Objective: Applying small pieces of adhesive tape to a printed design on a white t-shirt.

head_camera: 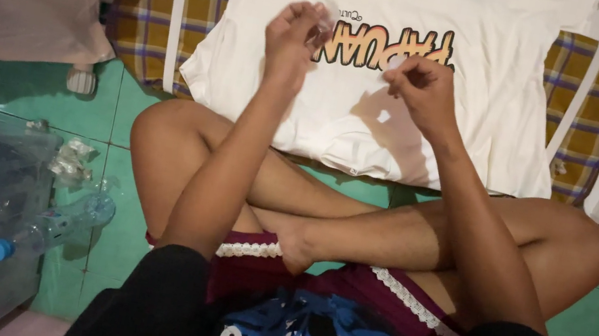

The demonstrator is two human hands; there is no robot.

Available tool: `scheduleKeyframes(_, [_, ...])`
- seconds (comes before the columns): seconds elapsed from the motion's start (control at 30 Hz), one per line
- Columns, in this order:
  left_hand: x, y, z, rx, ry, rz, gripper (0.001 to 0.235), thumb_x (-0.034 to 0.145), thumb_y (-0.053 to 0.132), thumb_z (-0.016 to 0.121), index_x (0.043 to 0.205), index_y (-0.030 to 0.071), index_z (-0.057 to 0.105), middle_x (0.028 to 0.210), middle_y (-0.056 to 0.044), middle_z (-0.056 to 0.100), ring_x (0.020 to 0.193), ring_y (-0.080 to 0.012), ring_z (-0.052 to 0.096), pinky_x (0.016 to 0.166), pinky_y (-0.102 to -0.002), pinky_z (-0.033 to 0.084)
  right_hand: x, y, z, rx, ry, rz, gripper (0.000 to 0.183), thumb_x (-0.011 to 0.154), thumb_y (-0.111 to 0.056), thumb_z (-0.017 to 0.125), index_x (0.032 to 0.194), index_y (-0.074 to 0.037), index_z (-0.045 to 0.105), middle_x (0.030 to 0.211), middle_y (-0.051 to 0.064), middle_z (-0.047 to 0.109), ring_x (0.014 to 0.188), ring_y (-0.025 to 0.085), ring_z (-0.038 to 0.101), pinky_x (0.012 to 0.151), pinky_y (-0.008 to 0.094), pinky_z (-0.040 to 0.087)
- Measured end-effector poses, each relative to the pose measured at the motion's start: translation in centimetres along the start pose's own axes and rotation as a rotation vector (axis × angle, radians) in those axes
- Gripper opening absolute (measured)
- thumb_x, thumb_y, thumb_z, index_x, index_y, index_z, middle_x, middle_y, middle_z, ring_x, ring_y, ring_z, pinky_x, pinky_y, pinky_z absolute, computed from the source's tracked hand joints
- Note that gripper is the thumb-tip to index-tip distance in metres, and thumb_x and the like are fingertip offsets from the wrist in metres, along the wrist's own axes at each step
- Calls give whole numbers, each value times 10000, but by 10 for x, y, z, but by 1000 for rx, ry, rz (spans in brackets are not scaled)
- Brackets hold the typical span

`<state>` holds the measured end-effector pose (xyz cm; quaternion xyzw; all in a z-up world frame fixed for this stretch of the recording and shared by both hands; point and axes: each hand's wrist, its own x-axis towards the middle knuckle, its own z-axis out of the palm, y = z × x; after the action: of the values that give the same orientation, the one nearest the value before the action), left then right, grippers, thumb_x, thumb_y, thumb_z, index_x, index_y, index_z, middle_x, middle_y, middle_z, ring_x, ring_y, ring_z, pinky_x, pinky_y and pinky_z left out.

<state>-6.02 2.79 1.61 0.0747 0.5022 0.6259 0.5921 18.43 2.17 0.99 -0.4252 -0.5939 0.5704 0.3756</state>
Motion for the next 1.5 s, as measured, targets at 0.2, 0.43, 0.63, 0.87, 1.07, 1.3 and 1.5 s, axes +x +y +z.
scheduleKeyframes(0.2, [0, -3, -2, 19, -184, 195, 281, 799, 125, 862, 952, 84, 630, 830, -139, 738, 742, -195, 719, 768, -329, 654, 6, -4, -22, -195, 26, 97, 223, 1003, 11, 679, 873, -136, 574, 985, 61, 715, 892, 116, 700, 798, 209, 624])
scheduleKeyframes(0.43, [0, -16, -3, 215, -269, 350, 206, 869, 19, 766, 1032, 95, 666, 777, -78, 662, 770, -191, 751, 764, -306, 661, -21, 1, -155, -814, 548, 48, 202, 975, -36, 753, 1080, -104, 594, 979, 39, 690, 750, 140, 705, 526, 289, 563])
scheduleKeyframes(0.63, [4, -25, -13, 314, -265, 251, 649, 888, -55, 730, 1463, 122, 488, 760, -72, 700, 780, -174, 710, 821, -316, 634, -49, 18, -185, -974, 333, 486, 392, 925, 3, 630, 1312, -42, 669, 1084, 228, 694, 886, 372, 652, 607, 456, 509])
scheduleKeyframes(0.87, [12, -23, -16, 514, -149, 320, 62, 882, 129, 676, 901, 96, 725, 830, -32, 732, 752, -134, 689, 634, -253, 553, -64, 31, -183, -1381, 388, 257, 108, 901, -233, 803, 990, -174, 816, 1515, 238, 492, 1124, 373, 641, 814, 495, 505])
scheduleKeyframes(1.07, [7, 6, -13, 741, -169, 474, 42, 869, 169, 752, 854, 154, 788, 890, 16, 787, 826, -128, 743, 765, -252, 590, -32, -22, -90, -1068, 320, -181, 312, 897, -80, 882, 1169, -65, 729, 1294, 168, 655, 1238, 338, 572, 1017, 444, 450])
scheduleKeyframes(1.3, [-3, 62, -2, 1012, -424, 397, 69, 849, 112, 735, 859, 157, 787, 726, 62, 707, 695, -61, 609, 664, -259, 489, 49, -45, 67, -57, -81, 106, 754, 891, -120, 824, 1522, -96, 412, 1221, 95, 583, 941, 139, 603, 759, 311, 654])
scheduleKeyframes(1.5, [34, 51, -33, 824, -260, 433, 174, 847, 124, 694, 998, 164, 771, 770, 47, 704, 787, -64, 646, 799, -229, 544, 93, -7, 99, -31, 273, 85, 22, 921, -123, 713, 900, -116, 717, 812, -27, 696, 687, 52, 606, 568, 197, 473])
